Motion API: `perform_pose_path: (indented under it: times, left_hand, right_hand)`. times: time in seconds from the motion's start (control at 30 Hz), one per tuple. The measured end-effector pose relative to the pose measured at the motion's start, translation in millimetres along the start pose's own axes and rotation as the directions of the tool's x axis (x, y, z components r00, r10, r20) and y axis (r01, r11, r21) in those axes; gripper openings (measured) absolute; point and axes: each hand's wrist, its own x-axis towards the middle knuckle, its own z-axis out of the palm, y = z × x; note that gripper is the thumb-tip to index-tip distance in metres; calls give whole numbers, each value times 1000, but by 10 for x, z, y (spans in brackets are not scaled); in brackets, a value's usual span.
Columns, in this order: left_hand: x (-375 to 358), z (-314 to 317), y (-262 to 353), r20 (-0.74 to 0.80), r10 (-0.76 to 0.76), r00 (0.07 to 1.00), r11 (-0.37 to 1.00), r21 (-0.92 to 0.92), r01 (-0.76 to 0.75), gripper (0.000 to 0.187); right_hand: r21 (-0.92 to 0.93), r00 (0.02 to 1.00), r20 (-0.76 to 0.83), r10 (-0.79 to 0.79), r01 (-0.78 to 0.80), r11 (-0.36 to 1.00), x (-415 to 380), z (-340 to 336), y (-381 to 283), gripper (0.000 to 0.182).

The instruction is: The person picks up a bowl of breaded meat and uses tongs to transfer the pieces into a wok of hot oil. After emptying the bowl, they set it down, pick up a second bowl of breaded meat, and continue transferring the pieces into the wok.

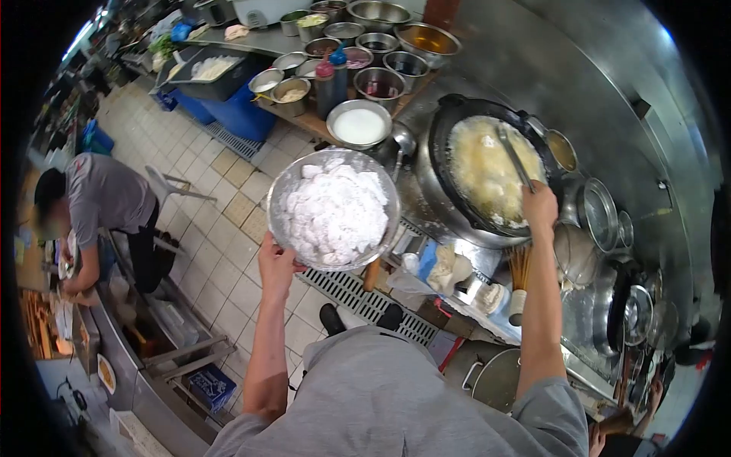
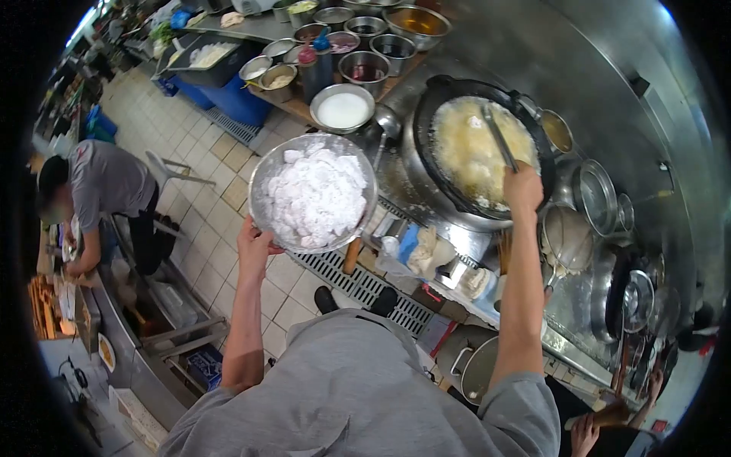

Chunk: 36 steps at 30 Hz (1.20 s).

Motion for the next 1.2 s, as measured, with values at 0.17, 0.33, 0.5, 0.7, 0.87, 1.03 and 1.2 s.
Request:
perform_pose_path:
  times: [0.17, 0.33, 0.5, 0.7, 0.87, 1.03, 1.2]
  left_hand:
    - [-32, 32, 36, -36, -18, 999, 999, 33, 19, 61]
    - [-23, 2, 31, -16, -17, 1000, 998, 67, 18, 59]
    - [-53, 27, 86, -1, -10, 1000, 1000, 19, 10, 59]
    - [-7, 4, 12, -19, 2, 1000, 999, 37, -1, 62]
    - [13, -1, -37, -2, 13, 1000, 1000, 4, -13, 63]
    - [0, 1, 1, 10, 10, 1000, 1000, 19, -10, 61]
    - [13, 1, -41, 10, 16, 1000, 1000, 0, -16, 60]
  right_hand:
    - [291, 961, 192, -201, 140, 946, -627, -439, -350, 35]
    - [370, 835, 367, -411, 274, 888, -1244, -477, -945, 39]
    - [328, 773, 364, -520, 415, 848, -1179, -57, -1298, 38]
    - [510, 874, 289, -391, 205, 836, -1148, -267, -987, 38]
    - [216, 987, 113, -112, 86, 973, -896, -579, -213, 34]
    - [-73, 999, 14, 34, -33, 997, -521, -276, 411, 35]
    - [132, 996, 74, -45, 35, 991, -836, -520, 119, 37]
